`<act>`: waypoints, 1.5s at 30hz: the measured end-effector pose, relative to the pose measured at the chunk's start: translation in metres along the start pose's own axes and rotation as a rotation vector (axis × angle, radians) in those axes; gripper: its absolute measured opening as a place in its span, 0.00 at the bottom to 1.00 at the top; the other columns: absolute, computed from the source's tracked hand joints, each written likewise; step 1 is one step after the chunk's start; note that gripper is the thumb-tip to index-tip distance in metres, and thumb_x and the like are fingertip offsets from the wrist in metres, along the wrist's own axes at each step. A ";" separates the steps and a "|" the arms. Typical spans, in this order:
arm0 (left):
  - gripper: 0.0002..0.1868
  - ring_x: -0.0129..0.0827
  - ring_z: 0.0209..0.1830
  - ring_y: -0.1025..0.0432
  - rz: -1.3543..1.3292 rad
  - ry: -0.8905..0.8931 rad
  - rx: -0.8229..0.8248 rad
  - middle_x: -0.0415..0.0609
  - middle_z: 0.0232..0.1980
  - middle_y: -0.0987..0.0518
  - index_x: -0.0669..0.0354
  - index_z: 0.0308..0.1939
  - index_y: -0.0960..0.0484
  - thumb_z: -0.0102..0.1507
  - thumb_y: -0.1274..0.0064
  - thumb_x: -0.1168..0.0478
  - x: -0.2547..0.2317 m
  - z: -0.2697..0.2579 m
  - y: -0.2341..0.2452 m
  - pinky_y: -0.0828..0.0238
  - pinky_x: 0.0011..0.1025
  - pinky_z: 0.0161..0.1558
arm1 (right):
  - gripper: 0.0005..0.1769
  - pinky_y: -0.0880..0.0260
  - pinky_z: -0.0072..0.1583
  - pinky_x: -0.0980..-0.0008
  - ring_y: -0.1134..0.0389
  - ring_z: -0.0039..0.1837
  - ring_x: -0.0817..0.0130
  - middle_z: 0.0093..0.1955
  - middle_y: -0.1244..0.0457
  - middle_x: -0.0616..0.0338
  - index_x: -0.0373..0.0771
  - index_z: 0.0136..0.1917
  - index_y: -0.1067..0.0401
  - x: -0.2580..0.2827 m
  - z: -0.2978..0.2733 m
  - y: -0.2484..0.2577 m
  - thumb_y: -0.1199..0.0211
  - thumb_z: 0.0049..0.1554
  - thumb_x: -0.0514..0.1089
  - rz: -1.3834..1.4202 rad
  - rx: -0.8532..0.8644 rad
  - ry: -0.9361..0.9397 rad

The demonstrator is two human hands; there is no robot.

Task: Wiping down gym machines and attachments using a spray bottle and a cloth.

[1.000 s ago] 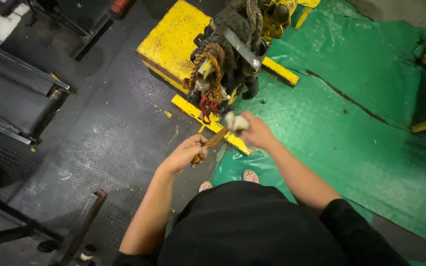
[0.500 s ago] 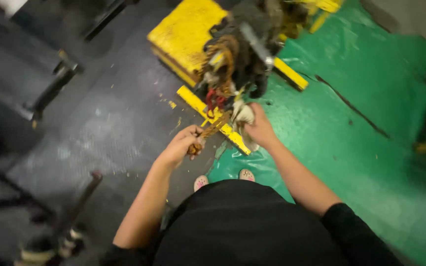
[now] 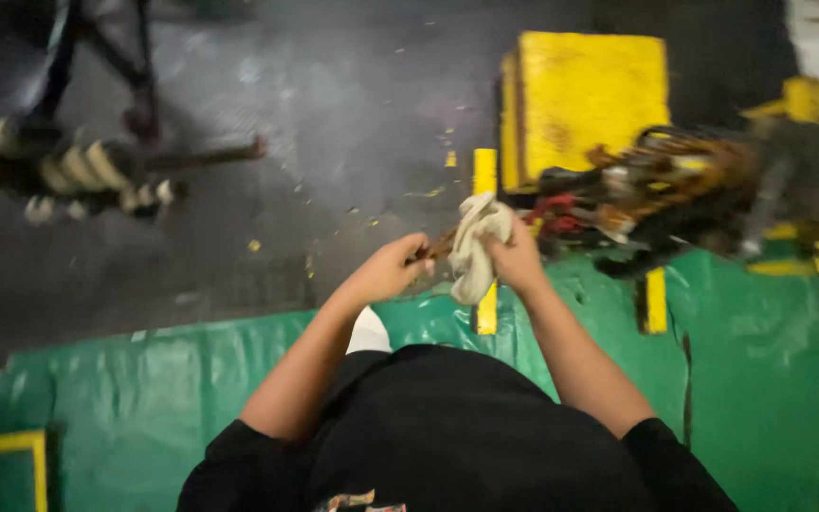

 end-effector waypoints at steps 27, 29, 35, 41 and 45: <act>0.14 0.42 0.44 0.19 -0.048 0.219 -0.449 0.56 0.48 0.19 0.65 0.50 0.22 0.61 0.46 0.67 0.050 0.102 0.311 0.21 0.35 0.46 | 0.29 0.29 0.62 0.67 0.31 0.61 0.72 0.59 0.33 0.61 0.36 0.69 0.33 0.036 0.265 -0.224 0.33 0.55 0.34 0.010 0.427 -0.003; 0.12 0.40 0.44 0.18 0.025 0.234 -0.516 0.56 0.46 0.16 0.65 0.48 0.20 0.61 0.45 0.67 0.057 0.131 0.328 0.21 0.34 0.48 | 0.33 0.30 0.63 0.67 0.32 0.61 0.73 0.60 0.33 0.61 0.38 0.72 0.36 0.042 0.297 -0.225 0.32 0.55 0.34 -0.028 0.456 -0.030; 0.11 0.38 0.42 0.17 0.010 0.262 -0.723 0.54 0.43 0.14 0.63 0.48 0.18 0.61 0.46 0.66 0.068 0.222 0.400 0.22 0.34 0.45 | 0.35 0.36 0.69 0.66 0.36 0.68 0.72 0.68 0.37 0.62 0.36 0.73 0.36 0.063 0.440 -0.227 0.31 0.54 0.32 -0.075 0.599 0.129; 0.10 0.39 0.42 0.17 0.090 0.151 -0.973 0.54 0.42 0.14 0.63 0.48 0.18 0.62 0.45 0.67 0.039 0.314 0.484 0.23 0.34 0.45 | 0.37 0.34 0.69 0.66 0.36 0.68 0.71 0.69 0.37 0.61 0.39 0.76 0.38 0.113 0.583 -0.246 0.32 0.55 0.33 0.008 0.815 0.086; 0.12 0.38 0.42 0.17 0.068 0.179 -1.090 0.54 0.44 0.15 0.62 0.50 0.20 0.62 0.46 0.68 0.033 0.338 0.523 0.22 0.33 0.46 | 0.39 0.39 0.73 0.65 0.40 0.73 0.71 0.76 0.42 0.61 0.38 0.78 0.40 0.160 0.623 -0.269 0.32 0.55 0.32 -0.023 0.897 0.225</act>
Point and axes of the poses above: each hand's wrist, its own z-axis towards the middle knuckle, its own y-axis out of the back of the hand, x = y × z, the point moved 8 cm from there along z, towards the middle knuckle
